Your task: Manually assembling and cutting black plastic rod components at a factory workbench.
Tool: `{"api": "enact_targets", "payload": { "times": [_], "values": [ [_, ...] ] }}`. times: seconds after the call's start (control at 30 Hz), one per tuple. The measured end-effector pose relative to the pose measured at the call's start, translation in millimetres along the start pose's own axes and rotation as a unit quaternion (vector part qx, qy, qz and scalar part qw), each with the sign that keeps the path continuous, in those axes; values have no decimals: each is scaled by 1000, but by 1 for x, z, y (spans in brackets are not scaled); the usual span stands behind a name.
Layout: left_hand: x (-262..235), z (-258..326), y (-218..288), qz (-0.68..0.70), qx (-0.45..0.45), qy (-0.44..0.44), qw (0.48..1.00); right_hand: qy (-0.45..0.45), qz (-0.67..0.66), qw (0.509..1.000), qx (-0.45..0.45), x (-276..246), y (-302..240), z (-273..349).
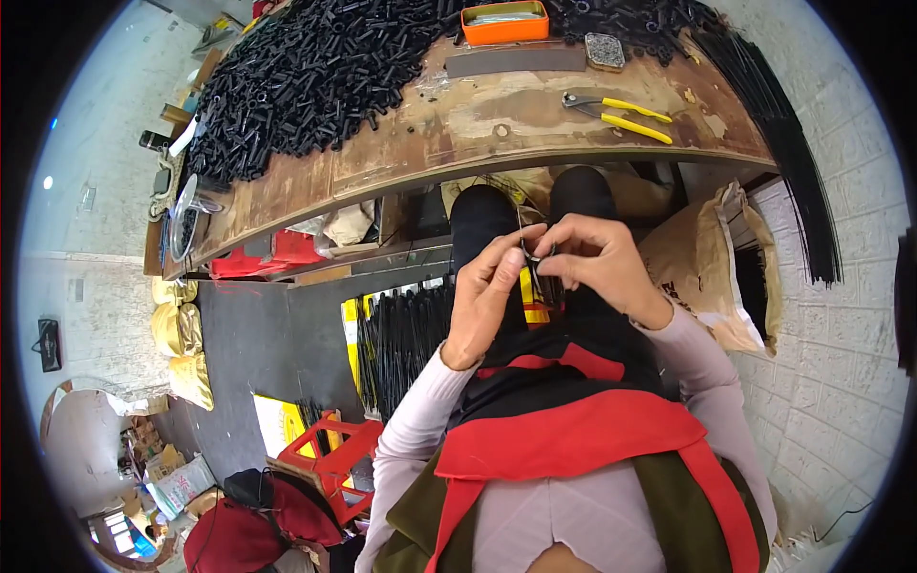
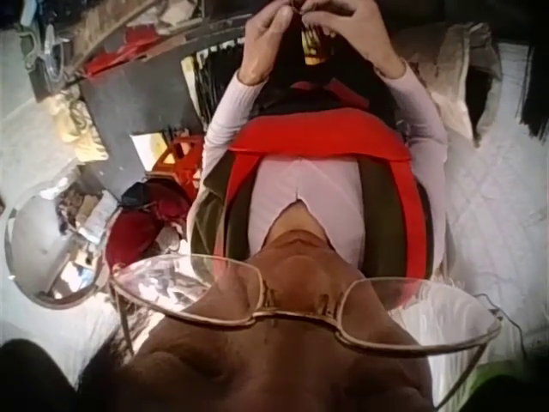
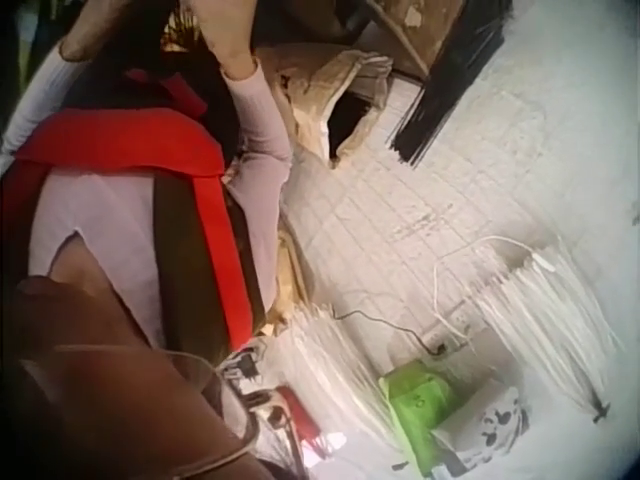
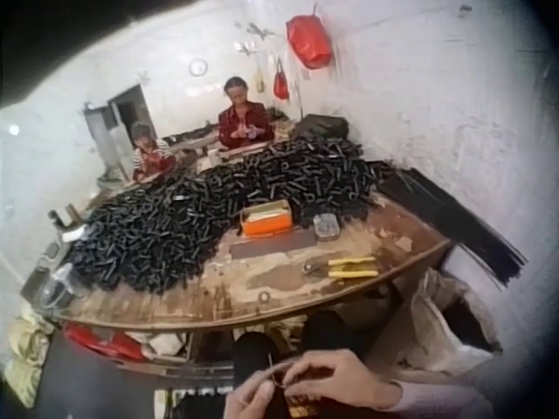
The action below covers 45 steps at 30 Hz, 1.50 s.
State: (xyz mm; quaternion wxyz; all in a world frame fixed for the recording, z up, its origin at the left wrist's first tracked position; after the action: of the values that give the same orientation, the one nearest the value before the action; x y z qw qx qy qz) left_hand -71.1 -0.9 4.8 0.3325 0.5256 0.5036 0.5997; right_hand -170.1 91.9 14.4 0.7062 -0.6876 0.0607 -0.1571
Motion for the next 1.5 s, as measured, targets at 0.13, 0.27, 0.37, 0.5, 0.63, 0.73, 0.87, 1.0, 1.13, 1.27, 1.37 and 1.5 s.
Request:
{"api": "enact_targets", "payload": {
  "times": [0.13, 0.27, 0.37, 0.5, 0.63, 0.73, 0.87, 1.0, 1.13, 1.27, 1.37, 1.5],
  "values": [
    [-8, 2, 9, -5, 5, 31, 999, 12, -53, 997, -61, -7, -1, -8],
    [-13, -4, 15, -15, 20, 45, 999, 1, -39, 992, -119, -10, -4, -11],
    [-21, -11, 15, 29, 26, 24, 999, -19, -55, 993, -107, -8, -11, -17],
    [-23, -20, 0, 68, -55, -60, 994, -31, -86, 993, -81, -15, -6, -26],
    [-19, -30, -4, 38, -42, -59, 997, -28, -79, 994, -66, -20, -9, -28],
    [-10, -39, -2, 5, -21, -30, 999, -5, -75, 995, -67, -32, -12, -27],
    [-8, -42, 2, -88, -33, 16, 995, 4, -84, 996, -10, -42, -9, -24],
    [5, -48, -4, -56, -76, -112, 989, -93, -98, 988, -78, -40, -17, -18],
    [13, -65, -3, -14, 4, -121, 993, -29, -6, 983, -181, -57, -42, -10],
    [18, -85, -7, 28, -63, -86, 994, -22, 47, 987, -152, -88, -48, -18],
    [10, -105, -4, 7, -28, -82, 996, -145, 98, 985, 2, -119, -49, -46],
    [4, -129, -17, 21, -78, -87, 993, 173, 391, 902, -55, -272, -72, -90]
  ]
}}
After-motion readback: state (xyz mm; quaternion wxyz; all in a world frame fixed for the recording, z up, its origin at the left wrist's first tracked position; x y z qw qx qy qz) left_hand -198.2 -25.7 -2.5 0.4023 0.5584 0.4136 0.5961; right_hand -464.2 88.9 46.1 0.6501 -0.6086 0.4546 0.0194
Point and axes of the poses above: each hand's wrist, its own z-axis away from the middle knuckle, its own x-axis out of the palm, y = z × x, the point moved 8 cm from there along -z, towards the middle knuckle, and after that the axes turned 10 degrees about -y, right-handed, at the moved point
